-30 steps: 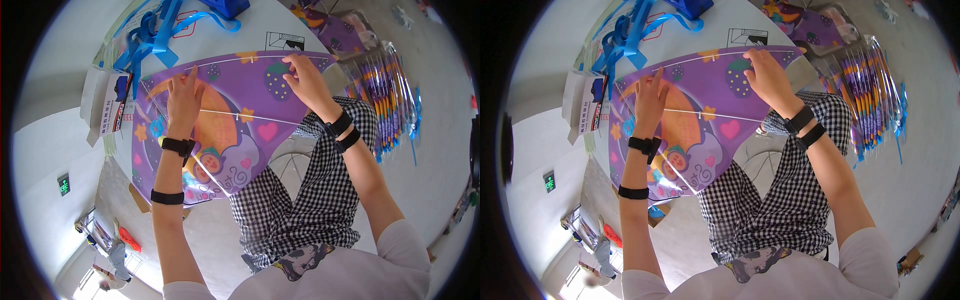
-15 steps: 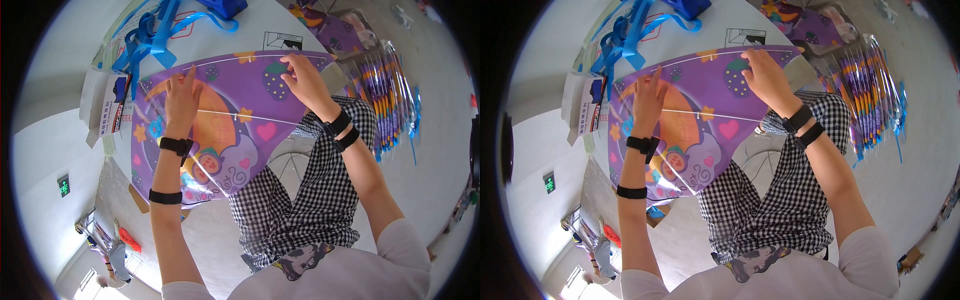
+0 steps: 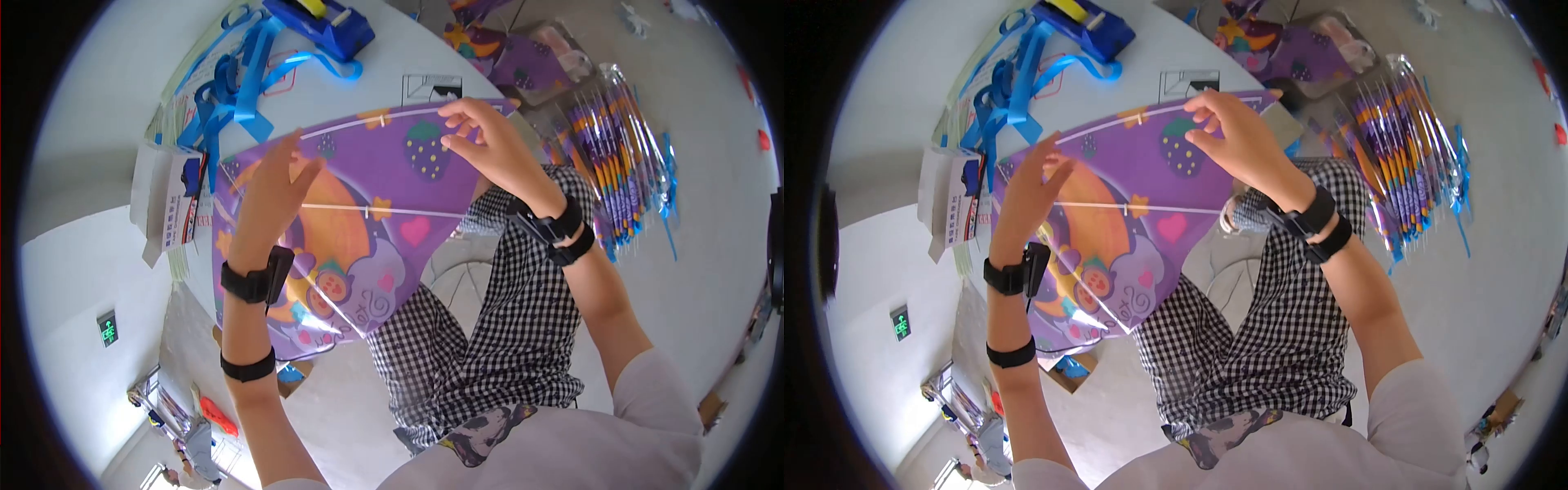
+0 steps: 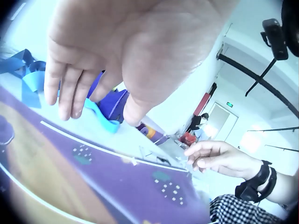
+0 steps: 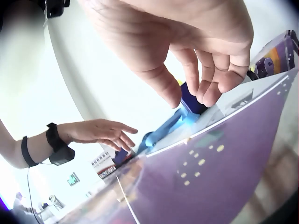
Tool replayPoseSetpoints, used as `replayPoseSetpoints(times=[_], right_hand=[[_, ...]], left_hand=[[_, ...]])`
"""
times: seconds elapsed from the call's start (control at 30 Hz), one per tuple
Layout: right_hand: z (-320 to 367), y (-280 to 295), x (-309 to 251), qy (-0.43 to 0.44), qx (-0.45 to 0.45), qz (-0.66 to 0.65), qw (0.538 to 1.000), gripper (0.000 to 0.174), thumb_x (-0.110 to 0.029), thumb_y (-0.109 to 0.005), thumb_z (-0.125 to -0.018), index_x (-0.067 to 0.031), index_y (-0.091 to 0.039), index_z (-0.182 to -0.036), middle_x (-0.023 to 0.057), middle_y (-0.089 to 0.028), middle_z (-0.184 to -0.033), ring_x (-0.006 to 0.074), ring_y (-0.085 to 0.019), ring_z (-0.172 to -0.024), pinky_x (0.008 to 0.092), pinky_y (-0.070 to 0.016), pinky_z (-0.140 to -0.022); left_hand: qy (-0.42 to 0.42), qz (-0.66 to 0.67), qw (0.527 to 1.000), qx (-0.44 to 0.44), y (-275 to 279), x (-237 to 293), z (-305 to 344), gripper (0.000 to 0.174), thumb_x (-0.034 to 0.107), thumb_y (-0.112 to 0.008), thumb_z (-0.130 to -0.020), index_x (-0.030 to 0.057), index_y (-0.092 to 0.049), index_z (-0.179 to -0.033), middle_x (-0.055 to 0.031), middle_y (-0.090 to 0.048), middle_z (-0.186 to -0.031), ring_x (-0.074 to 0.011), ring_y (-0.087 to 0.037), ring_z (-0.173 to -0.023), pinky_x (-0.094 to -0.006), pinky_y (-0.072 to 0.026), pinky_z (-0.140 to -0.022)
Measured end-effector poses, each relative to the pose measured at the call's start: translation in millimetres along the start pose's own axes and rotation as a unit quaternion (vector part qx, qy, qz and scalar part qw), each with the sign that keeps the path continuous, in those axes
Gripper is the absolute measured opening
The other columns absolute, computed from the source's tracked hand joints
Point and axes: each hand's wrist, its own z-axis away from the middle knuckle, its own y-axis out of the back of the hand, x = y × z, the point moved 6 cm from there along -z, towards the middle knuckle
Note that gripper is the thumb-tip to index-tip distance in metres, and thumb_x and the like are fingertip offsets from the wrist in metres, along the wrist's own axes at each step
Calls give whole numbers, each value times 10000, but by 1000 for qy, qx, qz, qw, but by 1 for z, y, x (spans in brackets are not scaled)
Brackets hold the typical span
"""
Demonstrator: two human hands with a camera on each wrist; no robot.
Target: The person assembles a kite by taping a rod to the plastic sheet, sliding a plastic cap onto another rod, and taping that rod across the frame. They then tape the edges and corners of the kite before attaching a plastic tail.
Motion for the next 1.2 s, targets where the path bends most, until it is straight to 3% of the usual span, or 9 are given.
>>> replayPoseSetpoints(times=[0.1, 0.2, 0.33, 0.43, 0.53, 0.67, 0.7, 1.1, 1.2], right_hand=[[-21, 27, -18, -39, 1, -162, 986, 292, -251, -687, -905, -30, -669, -1096, 39, -674, -952, 102, -605, -845, 291, -491, -725], [-62, 43, -32, -52, -27, -240, 969, 246, -248, -651, -931, -58, -686, -1083, -5, -667, -999, 86, -588, -868, 248, -449, -722], [-137, 20, -33, -32, -25, -185, 982, 260, -328, -665, -917, -96, -706, -1026, -35, -660, -925, 77, -581, -822, 240, -428, -689], [-178, -11, -14, -151, -31, -204, 967, 263, -349, -720, -881, -96, -706, -951, -24, -655, -891, 82, -575, -777, 252, -427, -664], [-188, -41, 3, -281, -38, -265, 921, 281, -347, -769, -843, -81, -698, -898, -14, -646, -865, 84, -558, -739, 256, -421, -637], [-197, -54, 2, -244, -8, -292, 925, 272, -324, -787, -825, -67, -701, -806, -31, -602, -726, 73, -507, -622, 256, -369, -551], [-198, -55, 3, -246, 26, -296, 923, 215, -255, -788, -796, -73, -686, -744, -34, -576, -679, 72, -480, -577, 259, -340, -524], [-209, -59, -12, -162, 129, -437, 875, 189, -186, -758, -740, -110, -607, -655, -26, -566, -697, 82, -501, -630, 257, -337, -559], [-219, -53, -32, -95, 166, -446, 874, 170, -100, -715, -688, 42, -624, -668, 70, -573, -638, 158, -497, -595, 318, -380, -582]], left_hand=[[1, 99, 994, -39, 3, 15, -18, 459, 272, -657, -942, 8, -565, -1306, -141, -664, -1104, -224, -642, -1027, -321, -500, -878], [-8, 162, 986, -37, -3, 10, -38, 370, 224, -654, -946, -2, -608, -1235, -106, -685, -1014, -168, -664, -940, -276, -510, -823], [-22, 124, 992, 32, -18, -8, -63, 305, 193, -648, -943, -3, -638, -1176, -94, -697, -900, -154, -679, -811, -262, -525, -733], [-28, 137, 989, 52, -25, -9, -69, 285, 175, -649, -937, -2, -643, -1159, -91, -702, -891, -152, -677, -792, -264, -524, -703], [-23, 145, 987, 68, -23, 1, -67, 267, 164, -644, -933, -10, -652, -1135, -101, -704, -889, -153, -675, -779, -271, -524, -695], [-29, 131, 987, 86, -18, 5, -65, 247, 156, -640, -929, -9, -665, -1111, -119, -716, -933, -167, -679, -788, -284, -528, -707], [-34, 130, 987, 89, -18, 5, -65, 245, 158, -640, -930, -7, -668, -1109, -122, -719, -946, -171, -680, -793, -287, -528, -708], [-46, 135, 981, 128, -9, -4, -69, 235, 167, -648, -925, 24, -686, -1107, -117, -725, -996, -194, -691, -874, -294, -524, -734], [-30, 133, 982, 131, -16, -7, -67, 235, 170, -655, -920, 32, -690, -1107, -112, -723, -1002, -194, -690, -880, -295, -524, -734]])
